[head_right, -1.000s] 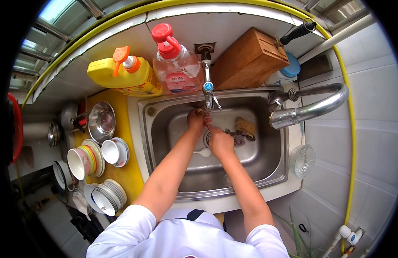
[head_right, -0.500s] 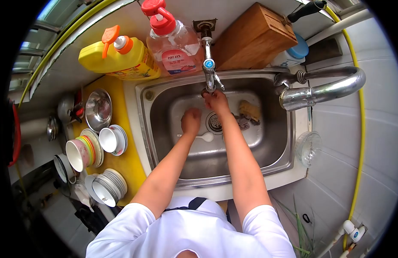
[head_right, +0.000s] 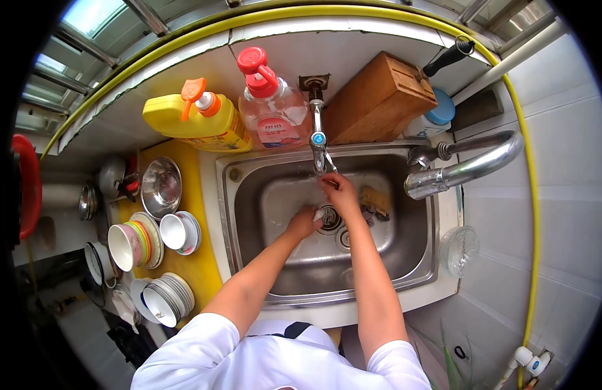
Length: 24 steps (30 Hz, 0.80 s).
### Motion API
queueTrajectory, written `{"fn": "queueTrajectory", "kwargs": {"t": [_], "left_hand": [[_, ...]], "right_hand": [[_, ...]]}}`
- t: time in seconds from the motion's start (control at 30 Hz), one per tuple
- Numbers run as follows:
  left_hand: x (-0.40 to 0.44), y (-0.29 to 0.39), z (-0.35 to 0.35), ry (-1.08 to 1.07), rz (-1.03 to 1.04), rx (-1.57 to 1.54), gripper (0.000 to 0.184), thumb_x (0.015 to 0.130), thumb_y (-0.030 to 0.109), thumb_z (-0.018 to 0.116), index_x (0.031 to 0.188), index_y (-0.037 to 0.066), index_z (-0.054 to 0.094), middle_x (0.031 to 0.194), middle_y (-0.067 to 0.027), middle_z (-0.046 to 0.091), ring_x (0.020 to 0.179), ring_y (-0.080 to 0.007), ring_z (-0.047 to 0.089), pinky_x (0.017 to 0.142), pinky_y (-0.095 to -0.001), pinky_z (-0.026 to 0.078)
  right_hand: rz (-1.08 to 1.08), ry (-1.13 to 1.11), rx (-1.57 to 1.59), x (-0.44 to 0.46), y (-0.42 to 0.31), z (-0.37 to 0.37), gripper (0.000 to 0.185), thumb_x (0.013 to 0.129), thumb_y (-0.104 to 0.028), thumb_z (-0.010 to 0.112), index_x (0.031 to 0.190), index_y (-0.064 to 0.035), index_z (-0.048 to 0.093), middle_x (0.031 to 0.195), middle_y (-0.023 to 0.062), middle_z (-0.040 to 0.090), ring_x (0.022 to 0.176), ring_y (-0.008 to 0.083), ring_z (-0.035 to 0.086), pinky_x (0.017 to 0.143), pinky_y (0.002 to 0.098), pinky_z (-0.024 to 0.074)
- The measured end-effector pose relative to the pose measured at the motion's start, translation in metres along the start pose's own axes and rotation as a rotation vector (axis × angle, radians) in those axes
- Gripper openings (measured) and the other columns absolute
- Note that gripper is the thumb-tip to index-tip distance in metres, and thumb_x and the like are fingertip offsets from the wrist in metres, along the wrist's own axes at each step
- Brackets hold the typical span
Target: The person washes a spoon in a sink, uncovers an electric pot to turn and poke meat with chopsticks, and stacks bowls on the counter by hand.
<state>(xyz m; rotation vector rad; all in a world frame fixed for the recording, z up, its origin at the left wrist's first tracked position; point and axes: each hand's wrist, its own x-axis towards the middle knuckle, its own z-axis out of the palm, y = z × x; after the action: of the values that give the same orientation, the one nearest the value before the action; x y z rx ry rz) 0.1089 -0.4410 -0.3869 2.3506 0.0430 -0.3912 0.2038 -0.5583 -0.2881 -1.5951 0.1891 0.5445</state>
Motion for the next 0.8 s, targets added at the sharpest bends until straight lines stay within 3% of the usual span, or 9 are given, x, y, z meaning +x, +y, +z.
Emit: {"fn": "queueTrajectory", "kwargs": {"t": [0.03,0.1,0.17,0.3,0.33,0.4,0.5,0.67,0.8], "left_hand": [[0.012,0.003,-0.004,0.013,-0.001,-0.001,0.028,0.077,0.02,0.058,0.1,0.005,0.053,0.098,-0.0147,0.056,0.08,-0.0282,0.061,0.07,-0.0402,0.051],[0.039,0.008,-0.012,-0.336,-0.543,-1.136,0.028,0.083,0.022,0.048,0.107,0.008,0.053,0.094,-0.0087,0.06,0.081,-0.0218,0.06,0.069,-0.0389,0.05],[0.049,0.036,-0.032,-0.255,-0.534,-1.251,0.028,0.085,0.022,0.045,0.109,0.009,0.052,0.093,-0.0069,0.06,0.079,-0.0194,0.06,0.067,-0.0372,0.05],[0.067,0.078,-0.061,-0.052,-0.485,-1.532,0.029,0.087,0.021,0.043,0.113,0.011,0.05,0.092,-0.0065,0.061,0.074,-0.0165,0.059,0.064,-0.0336,0.05],[0.064,0.086,-0.069,-0.089,-0.476,-1.524,0.029,0.087,0.021,0.043,0.113,0.011,0.05,0.092,-0.0065,0.061,0.074,-0.0165,0.059,0.064,-0.0336,0.05],[0.055,0.098,-0.084,0.099,-0.46,-1.464,0.026,0.087,0.013,0.043,0.111,0.01,0.051,0.09,-0.0072,0.061,0.072,-0.0161,0.059,0.061,-0.0299,0.051],[0.033,0.085,-0.083,0.243,-0.256,-1.036,0.027,0.085,0.004,0.042,0.11,0.004,0.054,0.09,-0.0092,0.06,0.071,-0.0165,0.061,0.06,-0.0278,0.052],[-0.024,0.056,-0.074,0.354,-0.137,-0.769,0.031,0.081,0.0,0.044,0.109,0.001,0.056,0.09,-0.0117,0.062,0.07,-0.0184,0.061,0.063,-0.028,0.05],[-0.057,0.059,-0.088,0.449,-0.095,-0.723,0.026,0.08,0.0,0.049,0.104,0.002,0.06,0.091,-0.0119,0.06,0.074,-0.0192,0.06,0.069,-0.0291,0.048]], "right_hand": [[-0.017,0.065,-0.06,-0.007,-0.004,-0.006,0.017,0.079,-0.01,0.065,0.095,-0.0044,0.063,0.08,0.002,0.063,0.065,0.0073,0.055,0.053,0.0212,0.0443],[-0.036,0.131,-0.122,-0.017,-0.015,-0.014,0.019,0.078,-0.01,0.065,0.096,-0.0047,0.063,0.079,0.0022,0.063,0.066,0.0076,0.056,0.055,0.0213,0.045],[-0.23,0.217,-0.365,-0.03,-0.033,-0.023,0.021,0.077,-0.007,0.065,0.097,-0.003,0.062,0.079,0.0041,0.062,0.067,0.0091,0.057,0.061,0.0229,0.0467],[-0.32,0.214,-0.291,-0.072,-0.105,-0.013,0.025,0.077,-0.005,0.065,0.101,-0.0006,0.06,0.076,0.0002,0.056,0.072,0.0062,0.052,0.068,0.0208,0.0442],[-0.448,0.225,-0.371,-0.074,-0.11,-0.012,0.027,0.076,-0.003,0.065,0.102,-0.0006,0.06,0.075,0.0002,0.054,0.07,0.006,0.05,0.067,0.0211,0.0439],[-0.523,0.222,-0.411,-0.089,-0.135,-0.004,0.031,0.075,-0.004,0.066,0.105,-0.0017,0.059,0.072,0.0018,0.053,0.068,0.0078,0.051,0.065,0.0225,0.0444],[-0.663,0.304,-0.661,-0.103,-0.159,0.007,0.038,0.069,-0.007,0.066,0.106,-0.0022,0.059,0.078,0.0124,0.058,0.069,0.0256,0.058,0.065,0.0323,0.0474],[-0.461,0.421,-0.955,-0.116,-0.167,0.038,0.026,0.072,-0.009,0.06,0.096,0.0005,0.054,0.092,0.0198,0.059,0.08,0.0376,0.06,0.072,0.0428,0.0496],[-0.32,0.444,-0.942,-0.126,-0.164,0.075,0.045,0.072,-0.008,0.059,0.112,0.0063,0.045,0.098,0.0238,0.057,0.086,0.0375,0.059,0.076,0.0432,0.0489]]}}
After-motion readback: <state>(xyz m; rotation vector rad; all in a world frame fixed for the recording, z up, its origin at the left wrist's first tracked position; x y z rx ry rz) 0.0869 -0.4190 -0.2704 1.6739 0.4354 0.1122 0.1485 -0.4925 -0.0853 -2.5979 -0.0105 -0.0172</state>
